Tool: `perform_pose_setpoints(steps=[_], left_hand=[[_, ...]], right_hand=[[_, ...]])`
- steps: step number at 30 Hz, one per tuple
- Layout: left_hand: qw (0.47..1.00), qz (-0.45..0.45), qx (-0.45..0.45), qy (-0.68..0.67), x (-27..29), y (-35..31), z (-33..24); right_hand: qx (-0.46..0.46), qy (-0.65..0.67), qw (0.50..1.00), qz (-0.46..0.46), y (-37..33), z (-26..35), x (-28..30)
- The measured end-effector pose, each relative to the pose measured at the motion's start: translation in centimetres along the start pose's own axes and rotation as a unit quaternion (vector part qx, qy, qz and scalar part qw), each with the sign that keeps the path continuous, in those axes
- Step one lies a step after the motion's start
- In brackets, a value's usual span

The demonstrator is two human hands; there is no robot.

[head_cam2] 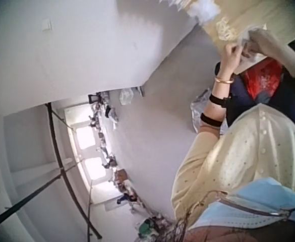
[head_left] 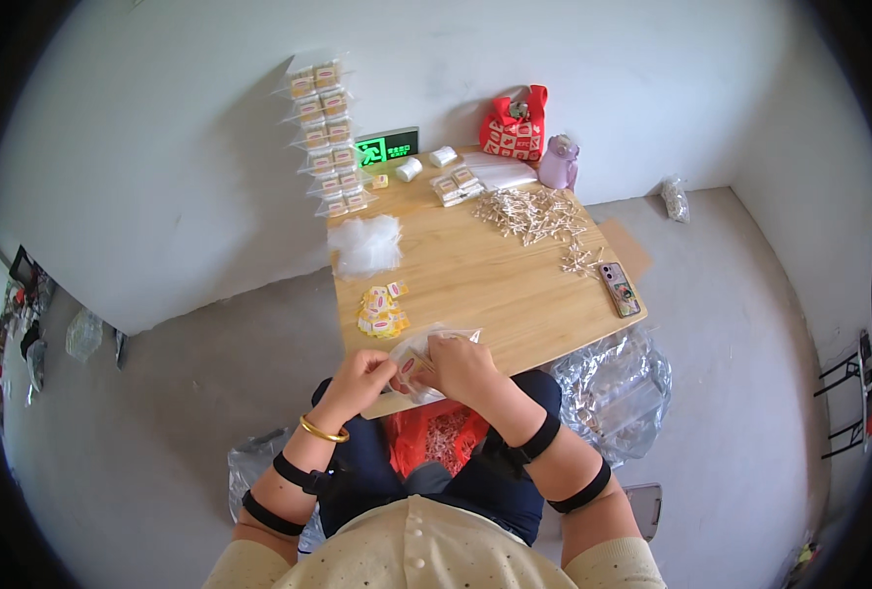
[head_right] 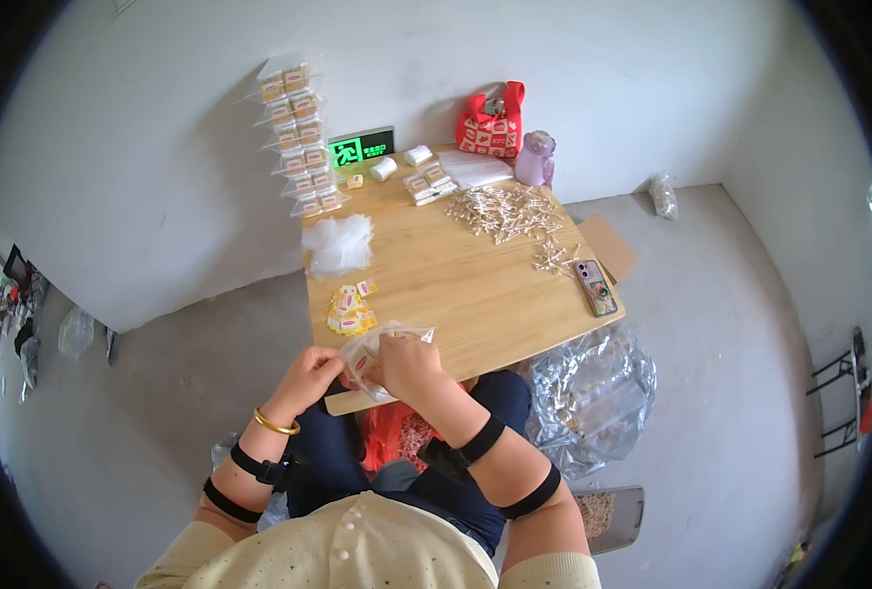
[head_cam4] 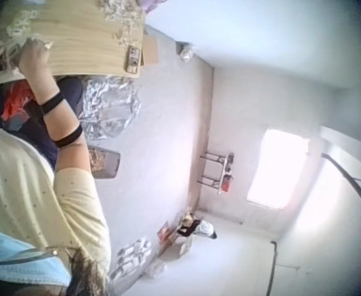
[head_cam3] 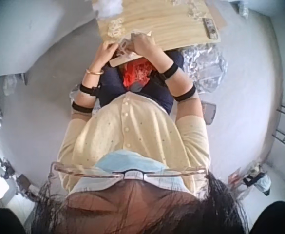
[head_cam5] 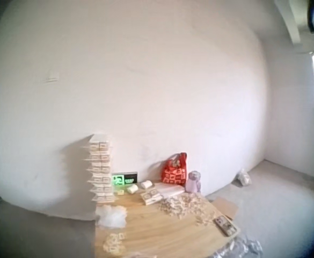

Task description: The person packs small individually wrapped items into a larger clear plastic bag. They arrange the items in rows, fold the bag, and place the completed package on a stack of similar packages.

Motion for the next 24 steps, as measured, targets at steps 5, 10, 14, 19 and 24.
perform_pose_setpoints(steps=[5, 10, 14, 19, 24], left_hand=[[0.994, -0.081, -0.014, 0.072, 3.5, -0.5, 0.8], [0.965, -0.158, 0.01, 0.207, 5.4, -0.2, -0.8], [0.928, -0.217, -0.063, 0.297, 5.6, -0.2, -1.9], [0.912, -0.23, -0.065, 0.335, 6.3, 0.6, -2.5], [0.928, -0.205, -0.007, 0.312, 7.5, 1.8, -1.4]], right_hand=[[0.031, 0.023, 0.999, -0.024, 0.7, 2.6, -0.6], [0.04, 0.029, 0.998, -0.027, 1.9, 4.2, 0.3], [0.048, -0.011, 0.999, -0.019, 2.7, 5.2, -0.1], [0.062, -0.001, 0.998, -0.015, 3.2, 5.8, 1.2], [0.224, 0.08, 0.962, -0.132, 2.0, 2.2, 5.5]])
Point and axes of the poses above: each hand's wrist, its own y-axis towards the middle knuckle, its own x-axis out of the back of the hand, z = x × y, the point moved 2 cm from there along y, towards the middle knuckle, and after that the axes turned 8 degrees about -z, right-handed, at the moved point
